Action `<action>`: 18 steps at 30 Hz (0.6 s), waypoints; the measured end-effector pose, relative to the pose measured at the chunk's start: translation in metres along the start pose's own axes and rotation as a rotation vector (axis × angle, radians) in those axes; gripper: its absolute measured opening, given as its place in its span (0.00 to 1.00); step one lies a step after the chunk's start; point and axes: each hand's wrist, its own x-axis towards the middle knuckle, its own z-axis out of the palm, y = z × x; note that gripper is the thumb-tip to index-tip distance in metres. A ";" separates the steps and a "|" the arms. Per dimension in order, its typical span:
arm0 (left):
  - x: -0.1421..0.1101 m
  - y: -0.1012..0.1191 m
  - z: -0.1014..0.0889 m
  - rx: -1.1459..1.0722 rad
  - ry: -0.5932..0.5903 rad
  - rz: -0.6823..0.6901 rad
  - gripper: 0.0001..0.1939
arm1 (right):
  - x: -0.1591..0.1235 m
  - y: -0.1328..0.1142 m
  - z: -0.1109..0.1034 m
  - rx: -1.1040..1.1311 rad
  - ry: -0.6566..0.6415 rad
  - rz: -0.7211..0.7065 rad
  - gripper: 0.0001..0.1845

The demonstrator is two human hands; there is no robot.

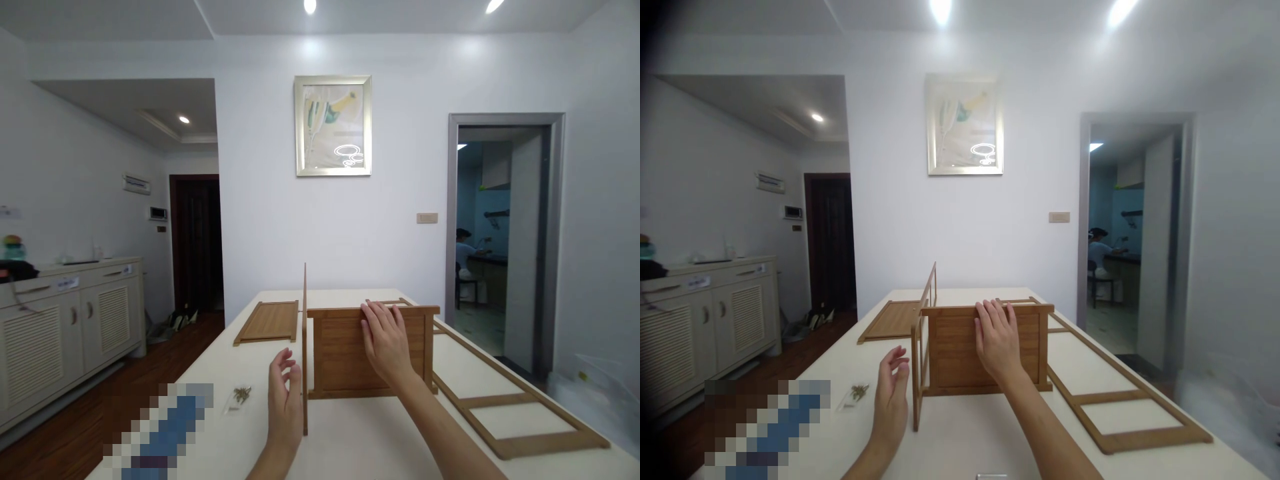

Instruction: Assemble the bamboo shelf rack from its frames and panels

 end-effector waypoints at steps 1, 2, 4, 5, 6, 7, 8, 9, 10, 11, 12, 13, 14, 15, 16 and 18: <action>0.000 0.002 -0.002 0.037 0.066 0.067 0.24 | -0.003 0.001 0.002 0.000 0.013 -0.004 0.20; -0.001 0.003 -0.004 0.071 0.118 0.144 0.23 | -0.005 0.002 0.003 -0.001 0.023 -0.007 0.20; -0.006 0.006 -0.006 0.127 0.163 0.309 0.20 | -0.008 0.002 0.006 -0.005 0.030 -0.007 0.21; -0.009 0.008 -0.006 0.147 0.157 0.384 0.19 | -0.009 0.002 0.007 -0.007 0.031 -0.006 0.22; -0.012 0.009 -0.006 0.160 0.138 0.448 0.18 | -0.010 0.002 0.007 -0.008 0.032 -0.005 0.22; -0.015 0.011 -0.006 0.171 0.114 0.498 0.17 | -0.010 0.001 0.008 -0.008 0.032 -0.005 0.22; -0.017 0.013 -0.006 0.179 0.091 0.532 0.16 | -0.010 0.001 0.008 -0.009 0.032 -0.007 0.23; -0.019 0.014 -0.006 0.184 0.077 0.551 0.16 | -0.010 0.001 0.009 -0.008 0.030 -0.009 0.23; -0.021 0.016 -0.006 0.185 0.071 0.555 0.15 | -0.010 0.001 0.009 -0.006 0.028 -0.010 0.23; -0.022 0.017 -0.006 0.181 0.067 0.549 0.14 | -0.010 0.001 0.009 -0.003 0.026 -0.008 0.23; -0.022 0.018 -0.007 0.172 0.052 0.539 0.13 | -0.011 0.001 0.009 0.001 0.024 -0.006 0.23; -0.023 0.018 -0.007 0.165 0.017 0.531 0.11 | -0.011 0.001 0.010 0.006 0.023 -0.001 0.24; -0.024 0.019 -0.007 0.162 -0.047 0.526 0.10 | -0.012 0.001 0.010 0.011 0.023 0.005 0.24; -0.025 0.018 -0.006 0.170 -0.141 0.529 0.09 | -0.012 0.001 0.010 0.016 0.021 0.011 0.24; -0.028 0.018 -0.005 0.192 -0.260 0.537 0.09 | -0.012 0.001 0.010 0.021 0.017 0.016 0.24; -0.035 0.018 0.000 0.269 -0.527 0.556 0.11 | -0.013 0.000 0.009 0.032 0.002 0.023 0.25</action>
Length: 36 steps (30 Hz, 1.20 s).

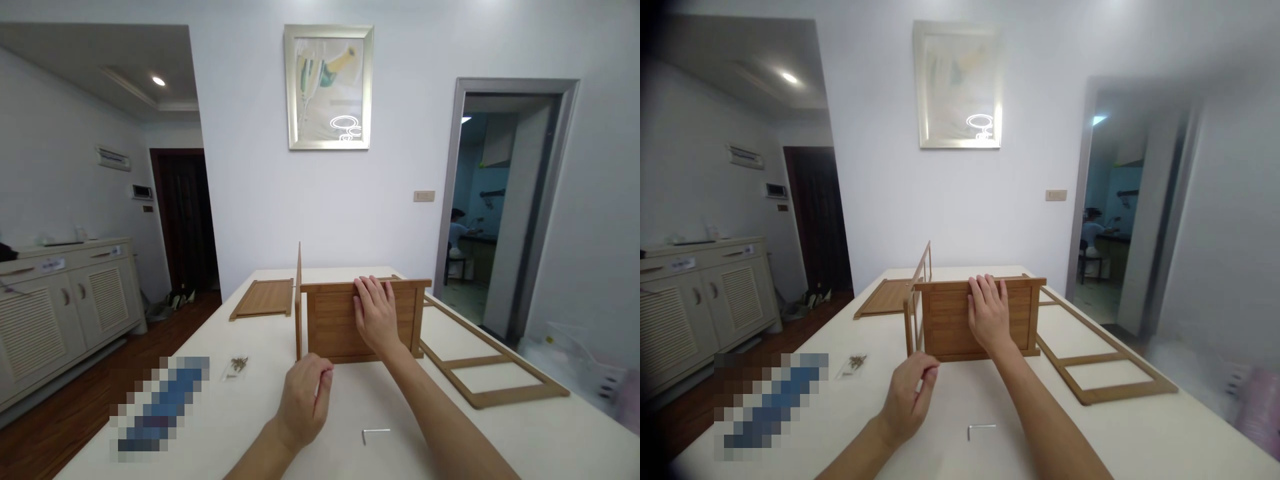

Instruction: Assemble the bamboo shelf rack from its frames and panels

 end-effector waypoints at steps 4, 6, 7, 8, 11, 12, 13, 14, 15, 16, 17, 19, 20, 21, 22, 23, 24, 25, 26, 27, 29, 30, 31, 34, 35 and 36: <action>-0.004 0.014 0.013 0.039 -0.424 0.056 0.11 | 0.000 -0.001 -0.001 0.003 -0.020 0.017 0.24; -0.004 0.020 0.016 0.061 -0.539 0.046 0.12 | 0.000 -0.002 -0.002 0.000 -0.025 0.019 0.23; -0.005 0.023 0.018 0.072 -0.581 0.028 0.13 | 0.000 -0.001 -0.002 0.000 -0.026 0.019 0.23; -0.005 0.025 0.020 0.082 -0.614 0.007 0.14 | 0.000 -0.001 -0.001 0.001 -0.025 0.019 0.24; -0.008 0.027 0.027 0.104 -0.664 -0.031 0.14 | 0.000 -0.001 -0.001 0.004 -0.015 0.017 0.24; -0.010 0.027 0.030 0.104 -0.670 -0.029 0.13 | 0.000 0.000 -0.001 0.003 -0.013 0.016 0.24; -0.012 0.026 0.034 0.100 -0.673 -0.021 0.11 | 0.000 0.000 -0.001 0.002 -0.011 0.012 0.24; -0.014 0.024 0.037 0.094 -0.673 -0.012 0.09 | 0.000 0.000 -0.001 0.001 -0.009 0.008 0.24; -0.016 0.022 0.041 0.088 -0.668 -0.002 0.08 | 0.000 0.000 -0.001 0.001 -0.007 0.005 0.24; -0.017 0.019 0.044 0.088 -0.659 0.009 0.08 | 0.000 0.000 -0.001 0.003 -0.004 0.002 0.24; -0.018 0.017 0.047 0.096 -0.650 0.026 0.07 | 0.000 0.000 0.000 0.005 -0.001 0.001 0.25; -0.019 0.011 0.054 0.140 -0.643 0.070 0.06 | 0.000 0.000 0.000 0.007 0.008 -0.001 0.25; -0.020 0.009 0.057 0.170 -0.643 0.091 0.06 | 0.000 0.000 0.000 0.009 0.011 -0.001 0.25; -0.020 0.007 0.060 0.199 -0.644 0.106 0.06 | 0.001 0.000 0.001 0.010 0.015 -0.002 0.25; -0.021 0.005 0.063 0.222 -0.641 0.112 0.06 | 0.001 0.000 0.001 0.013 0.020 -0.004 0.25; -0.022 0.003 0.064 0.238 -0.630 0.108 0.07 | 0.001 0.000 0.001 0.015 0.023 -0.006 0.26; -0.024 0.001 0.065 0.239 -0.612 0.096 0.08 | 0.001 0.000 0.002 0.017 0.027 -0.010 0.26; -0.026 -0.001 0.063 0.225 -0.587 0.084 0.09 | 0.001 0.001 0.002 0.019 0.031 -0.015 0.26; -0.028 -0.002 0.060 0.194 -0.554 0.079 0.11 | 0.002 0.001 0.002 0.019 0.036 -0.020 0.26; -0.029 -0.004 0.055 0.150 -0.508 0.079 0.13 | 0.002 0.002 0.003 0.020 0.041 -0.025 0.25; -0.028 -0.008 0.040 0.033 -0.349 0.081 0.16 | 0.003 0.003 0.003 0.020 0.050 -0.035 0.25; -0.023 -0.010 0.029 -0.029 -0.223 0.060 0.16 | 0.003 0.003 0.003 0.019 0.053 -0.039 0.25; -0.016 -0.013 0.016 -0.090 -0.073 0.022 0.16 | 0.003 0.003 0.004 0.017 0.055 -0.042 0.24; 0.024 -0.023 -0.026 -0.204 0.461 -0.229 0.15 | 0.003 0.004 0.004 0.007 0.052 -0.048 0.24; 0.042 -0.028 -0.040 -0.233 0.580 -0.299 0.15 | 0.003 0.004 0.004 0.005 0.049 -0.048 0.24; 0.060 -0.035 -0.052 -0.262 0.655 -0.356 0.15 | 0.003 0.005 0.004 0.005 0.048 -0.047 0.24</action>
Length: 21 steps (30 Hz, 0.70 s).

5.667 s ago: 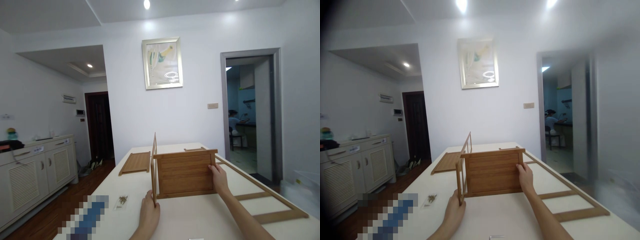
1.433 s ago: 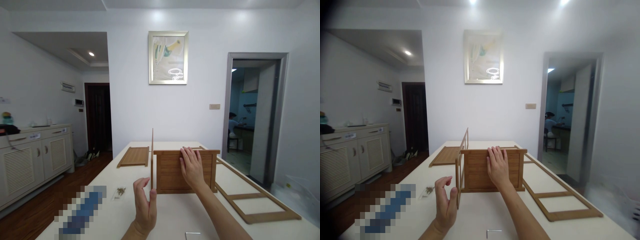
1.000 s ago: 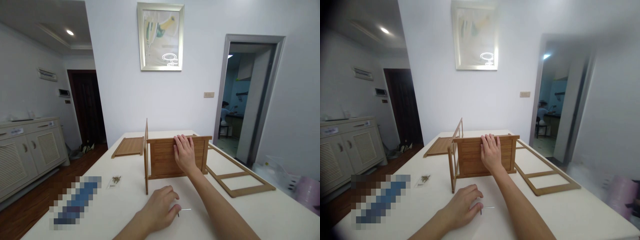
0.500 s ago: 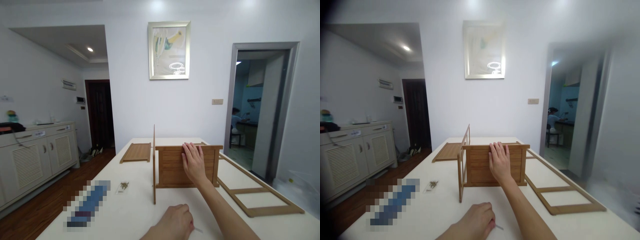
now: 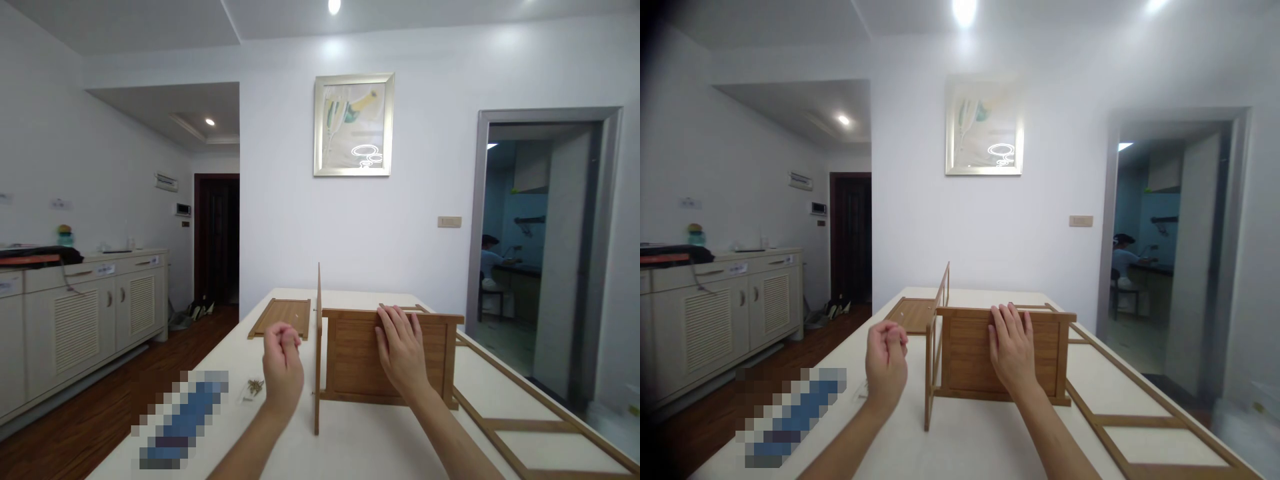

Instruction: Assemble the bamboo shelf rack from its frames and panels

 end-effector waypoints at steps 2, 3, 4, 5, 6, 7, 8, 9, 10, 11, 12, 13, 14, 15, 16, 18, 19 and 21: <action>0.039 0.001 0.005 -0.045 0.074 -0.092 0.17 | 0.000 0.000 0.000 0.001 0.003 0.002 0.25; 0.053 -0.001 0.009 -0.075 0.070 -0.139 0.18 | 0.000 0.001 0.001 0.001 0.006 0.002 0.25; 0.064 -0.003 0.013 -0.115 0.055 -0.182 0.18 | 0.000 0.001 0.001 -0.001 0.008 0.001 0.25; 0.070 -0.006 0.018 -0.151 0.036 -0.214 0.19 | 0.000 0.001 0.001 -0.004 0.008 -0.003 0.25; 0.073 -0.010 0.023 -0.181 0.019 -0.237 0.20 | 0.000 0.001 0.002 -0.007 0.006 -0.007 0.25; 0.072 -0.013 0.027 -0.201 0.008 -0.250 0.20 | 0.000 0.001 0.002 -0.010 0.003 -0.013 0.25; 0.070 -0.016 0.032 -0.207 0.002 -0.254 0.20 | 0.001 0.001 0.001 -0.012 0.002 -0.016 0.25; 0.065 -0.018 0.035 -0.200 -0.002 -0.250 0.20 | 0.001 0.001 0.001 -0.013 0.005 -0.018 0.24; 0.060 -0.019 0.036 -0.184 -0.005 -0.240 0.20 | 0.001 0.000 0.000 -0.012 0.010 -0.019 0.24; 0.055 -0.020 0.036 -0.162 -0.006 -0.225 0.20 | 0.002 -0.001 -0.001 -0.010 0.013 -0.019 0.24; 0.050 -0.021 0.035 -0.133 -0.005 -0.205 0.19 | 0.002 -0.001 -0.002 -0.008 0.016 -0.018 0.23; 0.046 -0.023 0.032 -0.100 0.000 -0.182 0.19 | 0.002 -0.002 -0.002 -0.005 0.016 -0.015 0.23; 0.042 -0.024 0.029 -0.065 0.005 -0.162 0.18 | 0.002 -0.003 -0.003 -0.002 0.016 -0.012 0.23; 0.039 -0.026 0.025 -0.033 0.010 -0.146 0.17 | 0.003 -0.003 -0.003 0.001 0.016 -0.011 0.23; 0.037 -0.028 0.021 -0.006 0.008 -0.138 0.16 | 0.003 -0.004 -0.003 0.003 0.018 -0.009 0.23; 0.034 -0.031 0.016 0.013 -0.013 -0.146 0.15 | 0.003 -0.004 -0.002 0.004 0.023 -0.007 0.23; 0.033 -0.032 0.016 -0.004 -0.026 -0.159 0.15 | 0.002 -0.004 -0.001 0.004 0.024 -0.007 0.23; 0.031 -0.030 0.018 -0.102 -0.054 -0.192 0.15 | 0.002 -0.004 0.000 0.003 0.024 -0.003 0.23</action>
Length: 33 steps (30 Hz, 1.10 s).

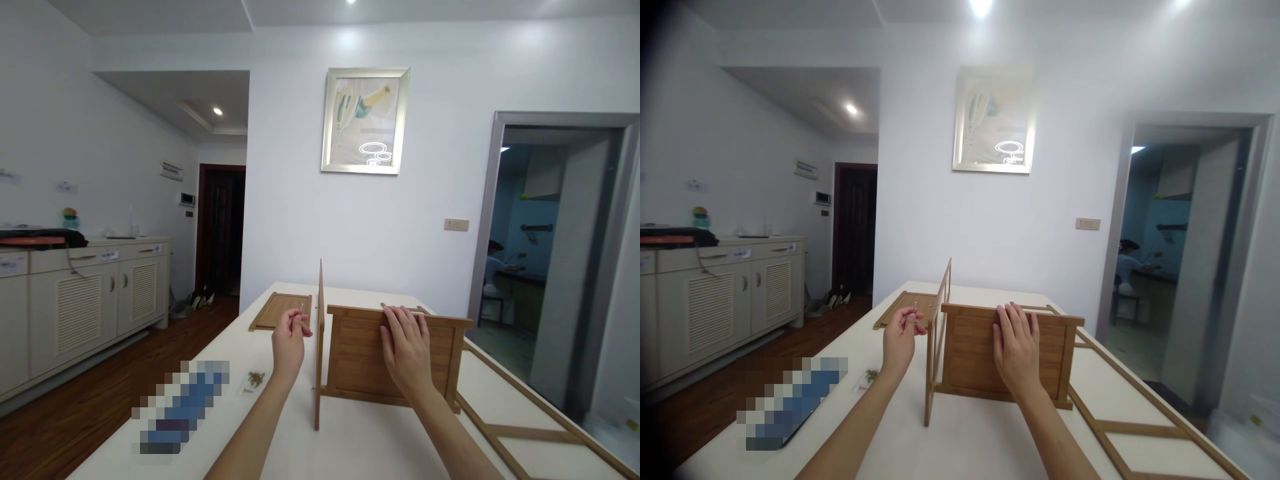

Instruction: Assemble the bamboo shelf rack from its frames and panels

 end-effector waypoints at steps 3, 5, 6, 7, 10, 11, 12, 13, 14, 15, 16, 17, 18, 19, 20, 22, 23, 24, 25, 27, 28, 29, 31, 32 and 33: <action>-0.004 0.009 0.009 -0.185 -0.050 -0.035 0.15 | 0.000 0.000 0.000 -0.001 -0.006 0.004 0.23; -0.007 0.016 0.014 -0.229 -0.070 -0.040 0.16 | 0.000 0.000 0.000 -0.005 -0.012 0.004 0.22; -0.009 0.019 0.015 -0.223 -0.073 -0.034 0.16 | 0.000 0.000 0.000 -0.007 -0.012 0.003 0.22; -0.011 0.021 0.016 -0.207 -0.073 -0.024 0.16 | 0.001 0.000 -0.001 -0.010 -0.012 0.002 0.22; -0.013 0.021 0.016 -0.156 -0.067 0.012 0.16 | 0.000 0.000 -0.001 -0.017 -0.006 -0.002 0.22; -0.014 0.020 0.016 -0.145 -0.065 0.019 0.16 | 0.000 0.000 -0.001 -0.019 -0.004 -0.004 0.22; -0.013 0.019 0.016 -0.140 -0.067 0.022 0.16 | 0.000 0.000 -0.001 -0.021 -0.003 -0.004 0.22; -0.013 0.018 0.015 -0.137 -0.070 0.022 0.15 | 0.000 -0.001 -0.001 -0.024 -0.002 -0.003 0.22; -0.013 0.017 0.015 -0.135 -0.072 0.022 0.15 | 0.000 -0.001 0.000 -0.027 -0.001 -0.003 0.22; -0.012 0.016 0.015 -0.131 -0.074 0.022 0.15 | 0.000 -0.001 0.000 -0.030 0.000 -0.001 0.22; -0.012 0.016 0.015 -0.124 -0.077 0.024 0.15 | 0.000 -0.002 0.000 -0.032 0.002 0.001 0.22; -0.012 0.016 0.015 -0.116 -0.080 0.026 0.15 | 0.001 -0.002 0.000 -0.034 0.005 0.004 0.22; -0.012 0.017 0.015 -0.106 -0.084 0.029 0.14 | 0.001 -0.003 0.000 -0.034 0.007 0.007 0.22; -0.011 0.018 0.016 -0.096 -0.088 0.031 0.14 | 0.001 -0.003 0.001 -0.034 0.010 0.009 0.22; -0.011 0.019 0.016 -0.087 -0.092 0.033 0.14 | 0.001 -0.003 0.001 -0.032 0.012 0.011 0.22; -0.012 0.020 0.016 -0.072 -0.098 0.038 0.14 | 0.001 -0.003 0.002 -0.028 0.016 0.015 0.22; -0.012 0.021 0.016 -0.067 -0.102 0.041 0.13 | 0.001 -0.003 0.003 -0.026 0.018 0.018 0.22; -0.012 0.021 0.016 -0.065 -0.105 0.046 0.13 | 0.001 -0.003 0.003 -0.024 0.020 0.021 0.22; -0.012 0.021 0.016 -0.065 -0.109 0.053 0.13 | 0.001 -0.003 0.004 -0.021 0.022 0.023 0.22; -0.012 0.021 0.016 -0.070 -0.113 0.069 0.13 | 0.001 -0.003 0.004 -0.017 0.024 0.027 0.22; -0.012 0.021 0.017 -0.073 -0.114 0.074 0.12 | 0.001 -0.003 0.004 -0.015 0.024 0.027 0.23; -0.012 0.021 0.017 -0.075 -0.114 0.077 0.12 | 0.001 -0.004 0.004 -0.013 0.024 0.028 0.23; -0.012 0.022 0.017 -0.078 -0.114 0.076 0.12 | 0.001 -0.004 0.004 -0.012 0.024 0.028 0.22; -0.011 0.022 0.017 -0.079 -0.114 0.074 0.12 | 0.001 -0.004 0.003 -0.012 0.025 0.027 0.22; -0.011 0.023 0.017 -0.078 -0.112 0.073 0.11 | 0.001 -0.004 0.003 -0.012 0.026 0.027 0.22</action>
